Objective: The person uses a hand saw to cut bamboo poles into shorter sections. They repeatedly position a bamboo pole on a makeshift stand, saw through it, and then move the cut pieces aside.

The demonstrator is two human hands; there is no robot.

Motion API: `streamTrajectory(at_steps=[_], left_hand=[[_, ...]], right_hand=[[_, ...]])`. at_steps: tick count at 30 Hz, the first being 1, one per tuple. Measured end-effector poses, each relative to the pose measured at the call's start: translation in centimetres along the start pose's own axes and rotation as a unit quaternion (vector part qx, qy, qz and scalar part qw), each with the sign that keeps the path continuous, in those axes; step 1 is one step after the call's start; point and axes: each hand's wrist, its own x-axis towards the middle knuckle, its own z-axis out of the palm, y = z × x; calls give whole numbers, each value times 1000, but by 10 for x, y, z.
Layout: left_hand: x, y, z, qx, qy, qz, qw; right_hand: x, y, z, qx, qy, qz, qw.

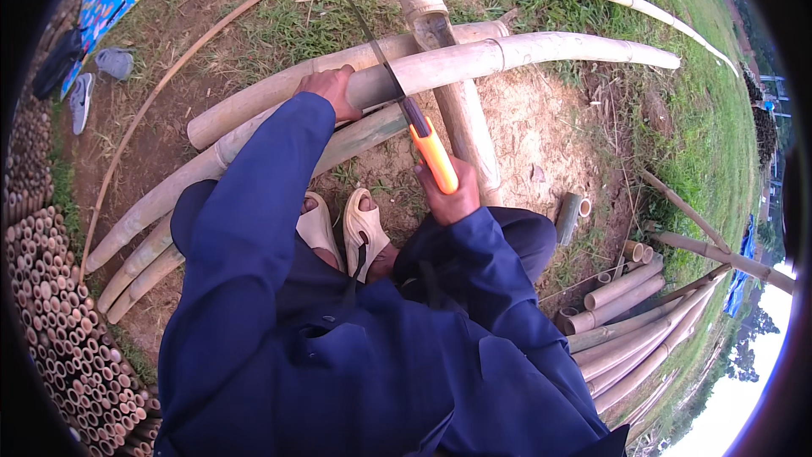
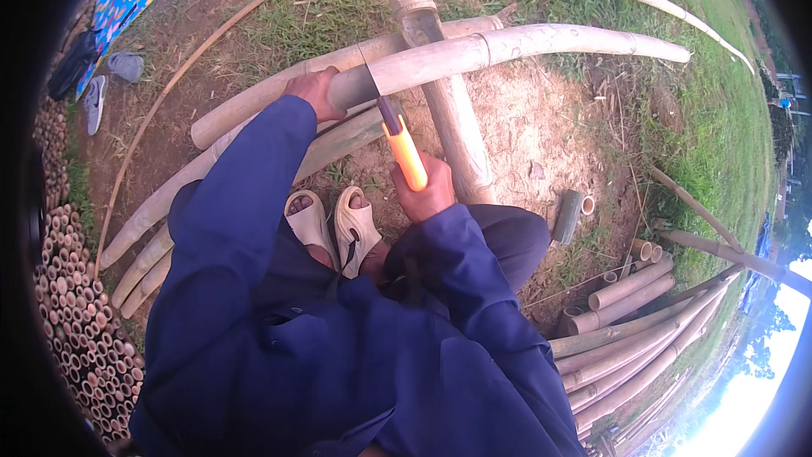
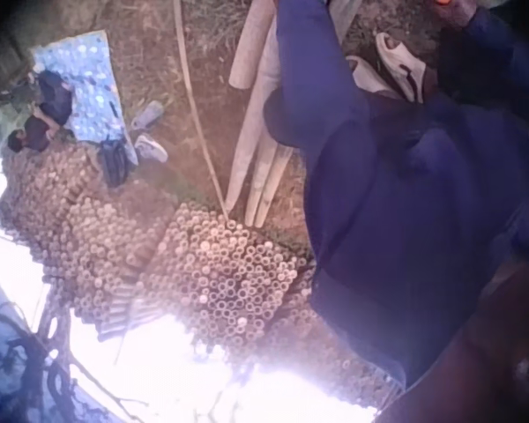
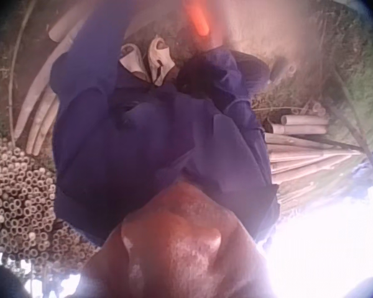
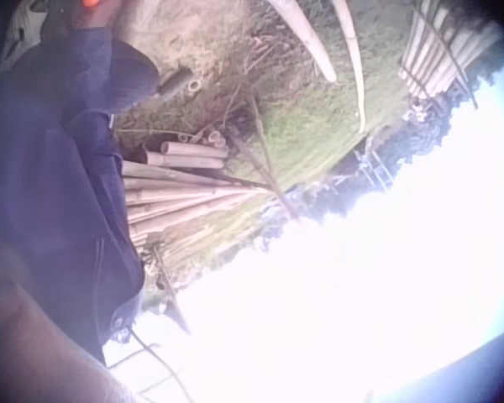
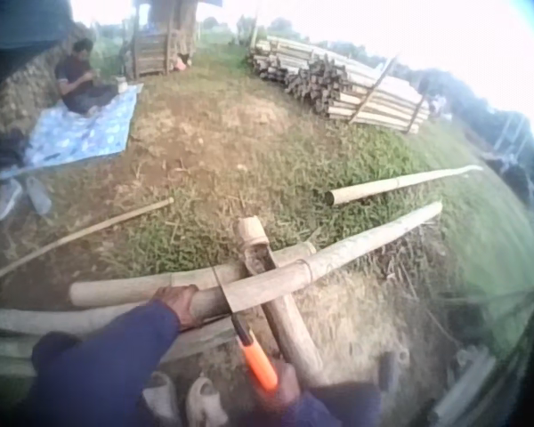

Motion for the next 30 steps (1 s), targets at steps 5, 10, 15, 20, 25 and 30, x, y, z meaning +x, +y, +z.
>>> streamTrajectory(at_steps=[5,10,15,20,25,30], left_hand=[[3,-14,-2,4,-5,-15,1000],[2,-13,-2,-4,-26,-21,999],[5,-5,-9,-2,-12,-1,1000],[5,-20,-8,-17,-10,1,1000],[8,-15,-5,-16,-29,7,999],[8,-17,-5,-32,-11,29,999]], right_hand=[[-70,2,-25,2,-3,-4,1000],[-107,-3,-41,-35,8,-32,999],[52,0,28,-21,26,-79,996],[-52,12,-7,11,8,15,1000],[-94,2,-32,-38,7,-16,999],[5,9,16,-4,31,-33,999]])
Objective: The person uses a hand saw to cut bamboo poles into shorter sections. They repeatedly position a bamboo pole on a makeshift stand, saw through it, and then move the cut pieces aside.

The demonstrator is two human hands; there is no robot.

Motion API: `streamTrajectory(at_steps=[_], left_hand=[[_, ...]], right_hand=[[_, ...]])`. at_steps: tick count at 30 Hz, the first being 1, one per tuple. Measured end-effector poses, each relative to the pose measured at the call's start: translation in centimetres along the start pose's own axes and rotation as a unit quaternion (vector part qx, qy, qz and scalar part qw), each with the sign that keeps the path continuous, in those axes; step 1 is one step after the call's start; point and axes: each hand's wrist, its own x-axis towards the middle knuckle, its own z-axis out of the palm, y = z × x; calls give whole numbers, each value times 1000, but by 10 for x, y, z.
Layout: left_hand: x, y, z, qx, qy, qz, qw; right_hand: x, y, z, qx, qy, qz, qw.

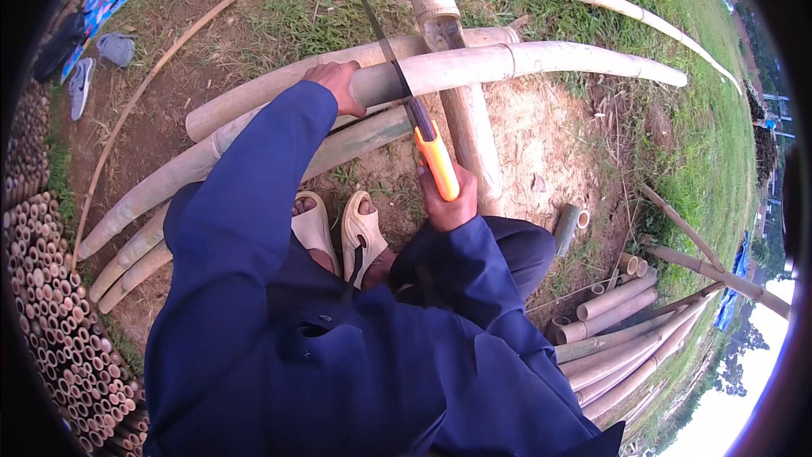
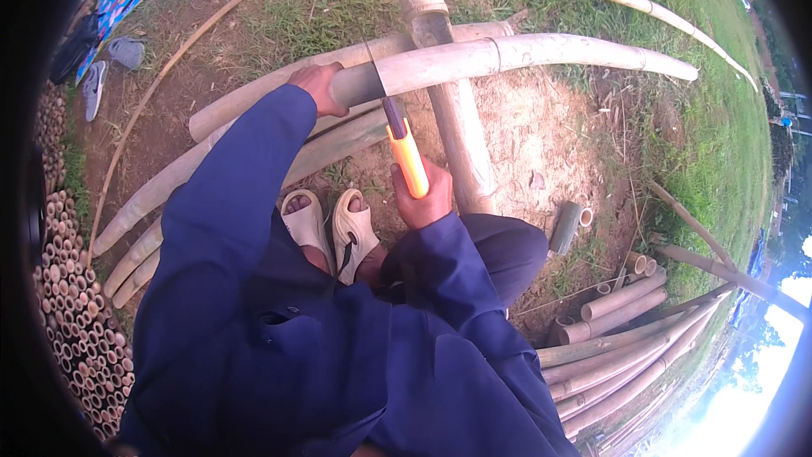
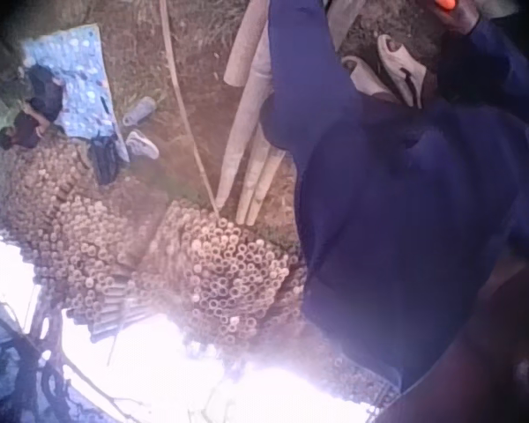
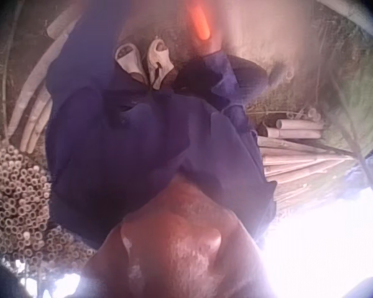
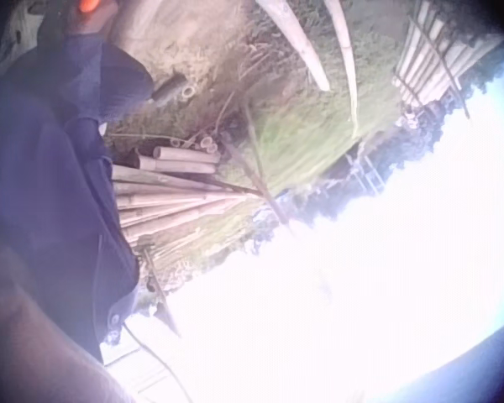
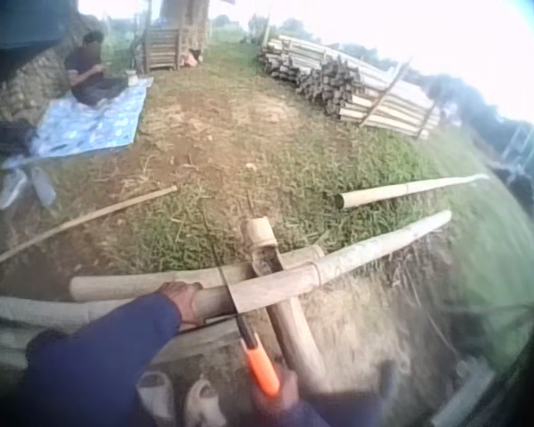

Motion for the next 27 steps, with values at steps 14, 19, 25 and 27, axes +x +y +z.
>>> streamTrajectory(at_steps=[14,19,25,27], left_hand=[[-28,13,47,162,246,16,955],[-21,6,15,84,131,-19,988],[3,8,-9,57,40,-25,997],[8,-2,-18,45,26,-24,998]], right_hand=[[-7,-15,-11,-21,-9,6,1000],[-130,-7,-75,-45,-21,-22,999],[-4,-3,1,41,16,26,999],[4,3,7,46,14,-2,999]])
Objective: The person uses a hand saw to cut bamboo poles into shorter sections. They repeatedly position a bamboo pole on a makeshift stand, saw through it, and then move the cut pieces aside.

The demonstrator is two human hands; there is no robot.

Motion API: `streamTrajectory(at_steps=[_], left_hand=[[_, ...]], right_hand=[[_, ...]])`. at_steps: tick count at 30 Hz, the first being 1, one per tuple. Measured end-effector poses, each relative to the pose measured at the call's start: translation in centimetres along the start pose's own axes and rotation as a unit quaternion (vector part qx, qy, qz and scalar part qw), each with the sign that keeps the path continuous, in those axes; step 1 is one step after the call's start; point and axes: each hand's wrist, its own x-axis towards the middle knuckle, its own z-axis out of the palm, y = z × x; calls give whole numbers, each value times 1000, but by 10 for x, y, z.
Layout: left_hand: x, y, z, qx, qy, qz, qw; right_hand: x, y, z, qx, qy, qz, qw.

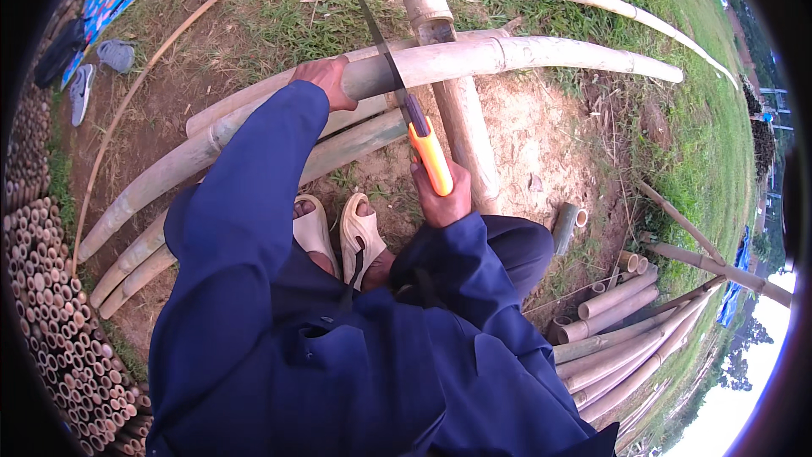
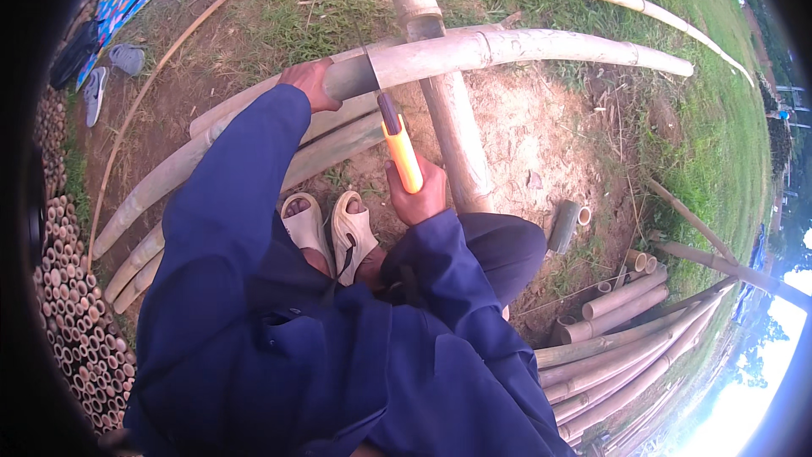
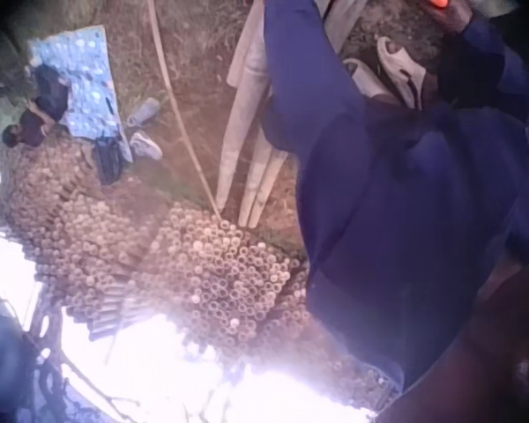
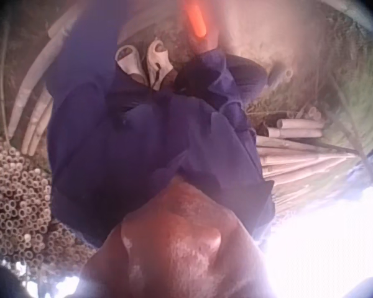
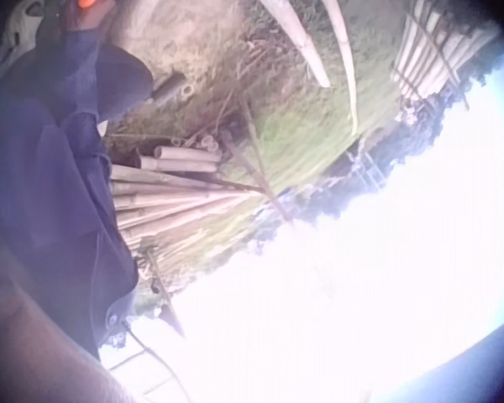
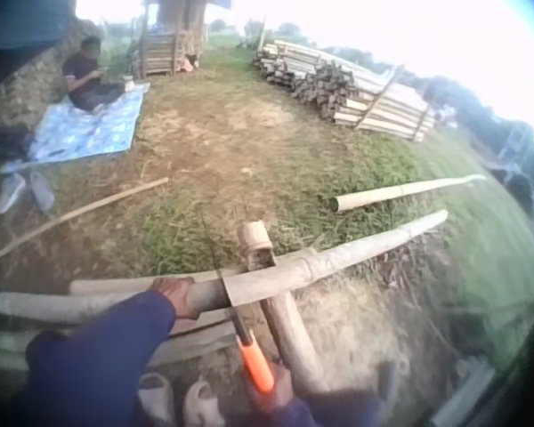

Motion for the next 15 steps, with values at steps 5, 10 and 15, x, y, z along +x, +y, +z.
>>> streamTrajectory(at_steps=[5,10,15], left_hand=[[3,-14,10,12,4,-8,1000],[17,-25,14,-42,4,20,999],[41,-34,0,-43,-1,5,999]], right_hand=[[-108,-30,-60,-44,-8,15,999],[-75,-25,-39,-49,-17,42,998],[69,-11,21,-75,-22,34,996]])
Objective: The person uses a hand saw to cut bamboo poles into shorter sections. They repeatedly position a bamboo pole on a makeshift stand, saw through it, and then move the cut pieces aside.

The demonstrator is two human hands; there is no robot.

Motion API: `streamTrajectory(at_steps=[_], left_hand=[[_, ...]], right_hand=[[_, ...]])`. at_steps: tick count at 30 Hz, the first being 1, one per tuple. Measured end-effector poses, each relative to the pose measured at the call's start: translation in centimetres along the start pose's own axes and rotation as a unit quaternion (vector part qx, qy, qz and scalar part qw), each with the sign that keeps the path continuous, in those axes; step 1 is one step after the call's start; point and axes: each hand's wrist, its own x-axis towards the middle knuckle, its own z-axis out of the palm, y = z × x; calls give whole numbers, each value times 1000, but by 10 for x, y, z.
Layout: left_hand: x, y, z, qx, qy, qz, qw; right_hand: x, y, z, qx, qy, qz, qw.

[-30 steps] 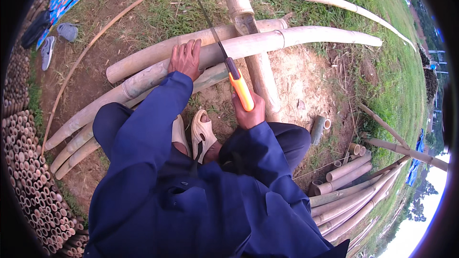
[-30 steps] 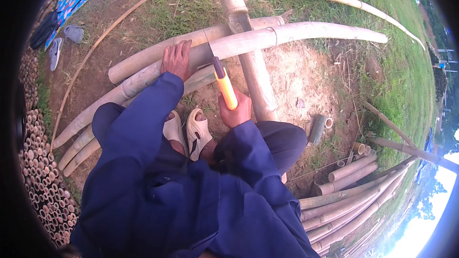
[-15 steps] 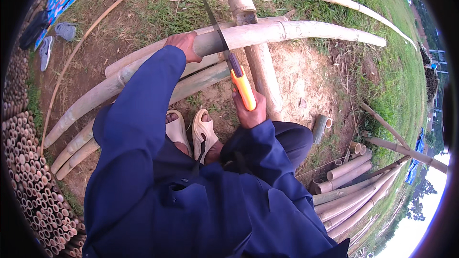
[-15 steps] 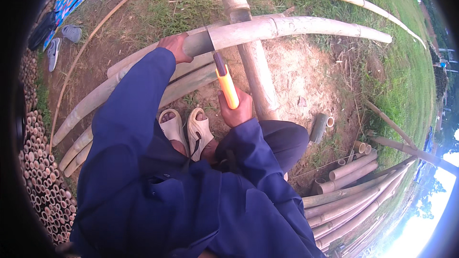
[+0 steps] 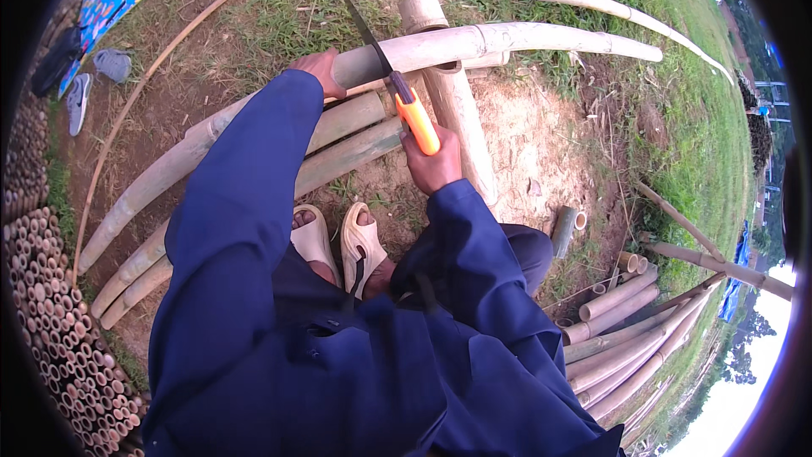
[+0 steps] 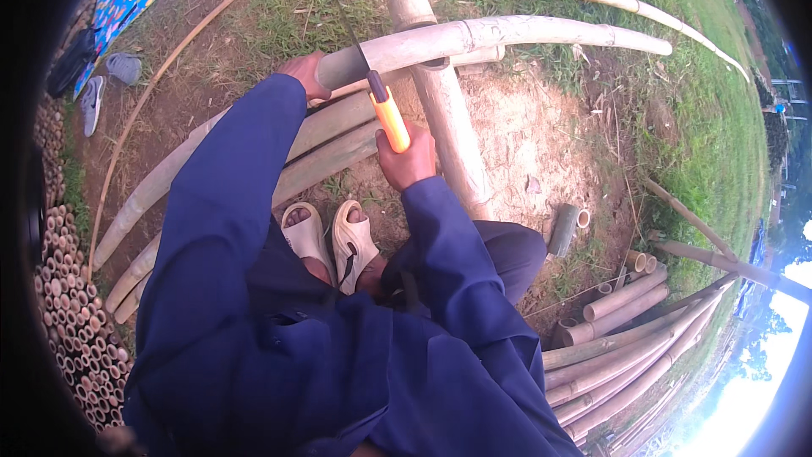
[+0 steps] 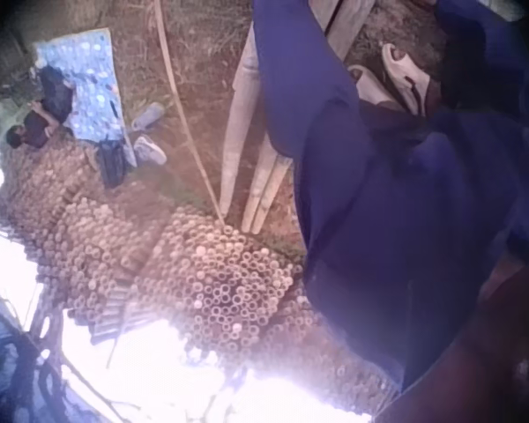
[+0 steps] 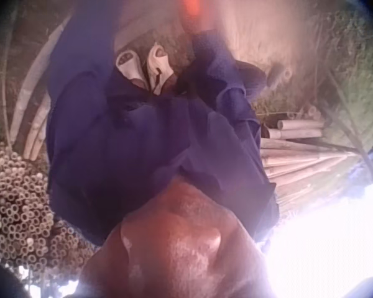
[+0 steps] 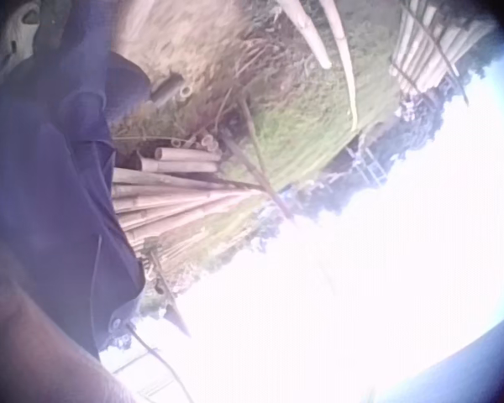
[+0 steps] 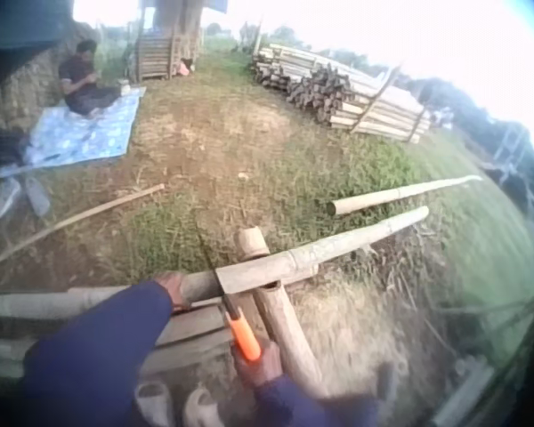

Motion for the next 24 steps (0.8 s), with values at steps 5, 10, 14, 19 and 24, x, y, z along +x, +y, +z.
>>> streamTrajectory(at_steps=[5,10,14,19,24], left_hand=[[8,-14,1,26,-19,28,999],[11,-8,-3,26,-17,21,999],[-16,-12,4,20,16,83,996],[-44,0,-13,15,-69,94,993],[-52,-6,4,-62,-100,109,987]], right_hand=[[11,-4,4,4,5,-26,1000],[16,-10,-7,-6,-21,-1,1000],[-21,-40,-28,4,-30,-26,999],[-70,-52,-50,35,-43,-13,998],[-98,-33,-39,42,-35,6,999]])
